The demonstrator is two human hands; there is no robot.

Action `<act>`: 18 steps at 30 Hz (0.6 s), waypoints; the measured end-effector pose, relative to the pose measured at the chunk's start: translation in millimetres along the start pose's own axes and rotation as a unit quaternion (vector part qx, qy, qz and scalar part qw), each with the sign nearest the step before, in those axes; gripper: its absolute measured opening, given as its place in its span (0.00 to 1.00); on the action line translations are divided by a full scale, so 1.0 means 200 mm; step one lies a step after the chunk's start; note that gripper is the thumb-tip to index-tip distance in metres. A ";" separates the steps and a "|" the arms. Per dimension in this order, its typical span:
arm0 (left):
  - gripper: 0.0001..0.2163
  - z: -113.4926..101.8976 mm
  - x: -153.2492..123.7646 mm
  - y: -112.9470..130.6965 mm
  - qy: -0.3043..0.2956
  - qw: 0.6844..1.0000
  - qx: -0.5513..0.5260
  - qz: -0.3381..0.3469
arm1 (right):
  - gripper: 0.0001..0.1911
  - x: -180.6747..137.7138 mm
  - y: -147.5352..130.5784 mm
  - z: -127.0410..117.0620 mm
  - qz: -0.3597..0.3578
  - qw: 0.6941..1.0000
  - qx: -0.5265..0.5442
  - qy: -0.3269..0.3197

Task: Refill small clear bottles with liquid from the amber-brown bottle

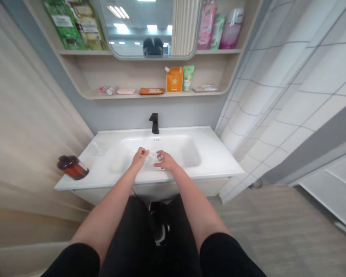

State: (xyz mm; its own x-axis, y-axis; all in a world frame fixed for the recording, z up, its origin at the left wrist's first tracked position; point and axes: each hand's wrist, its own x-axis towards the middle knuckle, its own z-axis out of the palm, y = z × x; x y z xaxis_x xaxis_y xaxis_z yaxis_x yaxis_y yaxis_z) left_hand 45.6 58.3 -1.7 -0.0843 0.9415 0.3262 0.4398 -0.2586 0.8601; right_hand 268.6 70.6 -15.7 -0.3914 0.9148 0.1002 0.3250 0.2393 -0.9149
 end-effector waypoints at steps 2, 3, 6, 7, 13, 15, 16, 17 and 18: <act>0.12 -0.01 -0.01 0.01 -0.014 0.998 -0.050 0.038 | 0.42 0.00 0.00 0.00 0.000 1.000 -0.006 0.007; 0.15 -0.01 -0.01 0.02 -0.035 0.996 -0.056 0.054 | 0.42 0.00 0.00 0.00 -0.001 1.000 -0.011 0.007; 0.16 -0.01 -0.03 0.03 -0.072 0.996 -0.003 0.054 | 0.41 0.00 0.00 0.00 -0.010 0.999 -0.032 0.002; 0.16 0.00 -0.04 0.03 -0.065 0.997 0.020 0.046 | 0.42 0.00 0.00 0.00 -0.015 0.999 -0.042 0.003; 0.18 0.00 -0.05 0.02 -0.049 0.991 0.074 0.104 | 0.42 0.01 0.00 -0.01 -0.033 0.996 -0.084 0.017; 0.14 0.00 -0.05 0.02 -0.043 0.991 0.090 0.092 | 0.42 0.00 0.00 -0.01 -0.041 0.995 -0.088 0.021; 0.13 0.00 -0.05 0.02 -0.036 0.991 0.094 0.088 | 0.42 0.00 0.00 -0.01 -0.044 0.995 -0.090 0.022; 0.13 0.00 -0.05 0.03 -0.035 0.991 0.092 0.092 | 0.42 0.00 0.00 -0.01 -0.047 0.995 -0.090 0.023; 0.12 0.00 -0.05 0.03 -0.042 0.990 0.086 0.105 | 0.42 0.00 0.00 -0.01 -0.049 0.994 -0.090 0.023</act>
State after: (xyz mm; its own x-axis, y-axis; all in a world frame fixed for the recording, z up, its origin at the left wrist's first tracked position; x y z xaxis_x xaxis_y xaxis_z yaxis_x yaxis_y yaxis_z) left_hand 49.1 48.0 0.1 0.0971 0.8879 0.4497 0.5864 -0.4162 0.6950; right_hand 269.3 71.7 -14.4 -0.3893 0.8976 0.2067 0.4378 0.3778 -0.8159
